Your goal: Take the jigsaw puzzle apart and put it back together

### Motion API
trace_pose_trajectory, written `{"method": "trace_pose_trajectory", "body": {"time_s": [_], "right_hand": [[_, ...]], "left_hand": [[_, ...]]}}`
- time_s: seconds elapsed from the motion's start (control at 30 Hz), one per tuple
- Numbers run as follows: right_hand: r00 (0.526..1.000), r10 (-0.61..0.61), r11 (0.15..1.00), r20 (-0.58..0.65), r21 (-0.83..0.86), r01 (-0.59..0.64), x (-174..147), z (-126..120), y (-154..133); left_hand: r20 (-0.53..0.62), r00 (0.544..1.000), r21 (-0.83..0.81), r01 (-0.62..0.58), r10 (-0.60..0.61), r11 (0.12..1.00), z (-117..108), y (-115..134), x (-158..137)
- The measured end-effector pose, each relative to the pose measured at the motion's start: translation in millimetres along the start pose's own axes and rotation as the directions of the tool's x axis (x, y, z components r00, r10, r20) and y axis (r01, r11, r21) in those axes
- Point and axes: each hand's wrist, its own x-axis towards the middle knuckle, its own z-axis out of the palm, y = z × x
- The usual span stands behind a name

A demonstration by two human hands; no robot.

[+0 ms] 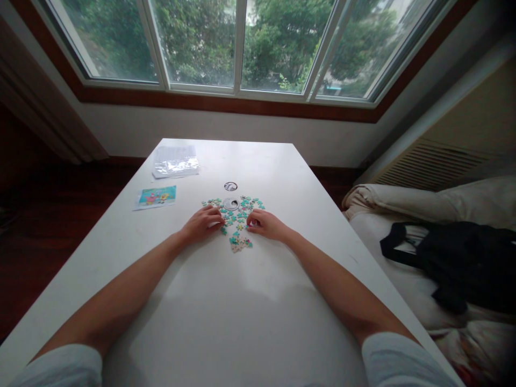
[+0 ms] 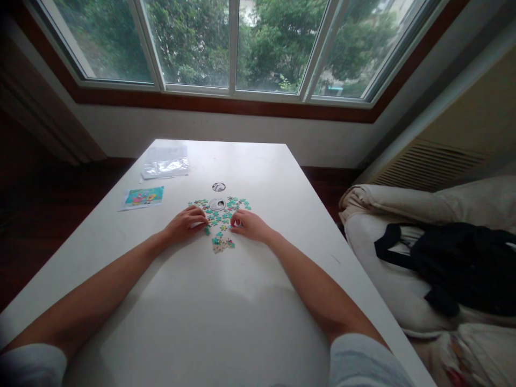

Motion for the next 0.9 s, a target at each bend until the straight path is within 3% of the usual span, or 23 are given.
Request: {"method": "trace_pose_trajectory", "body": {"time_s": [0.33, 0.5, 0.67, 0.77, 0.9], "right_hand": [[0.995, -0.098, 0.993, 0.008, 0.069, 0.097, 1.1, 2.2, -5.5], [0.993, -0.034, 0.994, -0.114, 0.101, 0.046, -0.3, 8.3, -2.6], [0.964, 0.027, 0.995, -0.264, -0.083, -0.050, -2.4, 9.5, 3.9], [0.967, 0.064, 0.971, -0.248, -0.207, -0.117, -3.1, 6.9, 5.7], [0.975, 0.094, 0.960, -0.201, -0.242, -0.142, -3.2, 5.5, 4.6]], "left_hand": [[0.001, 1.000, 0.072, 0.009, -0.009, 0.997, 1.1, -3.0, -1.8], [0.000, 0.998, 0.123, 0.061, -0.062, 0.990, 1.3, -6.9, -2.9], [-0.010, 0.994, 0.158, 0.110, -0.110, 0.981, 0.4, -6.3, -3.6], [-0.021, 0.991, 0.166, 0.136, -0.134, 0.977, -0.3, -5.6, -3.5], [-0.012, 0.994, 0.135, 0.110, -0.109, 0.985, -0.9, -5.1, -3.3]]}}
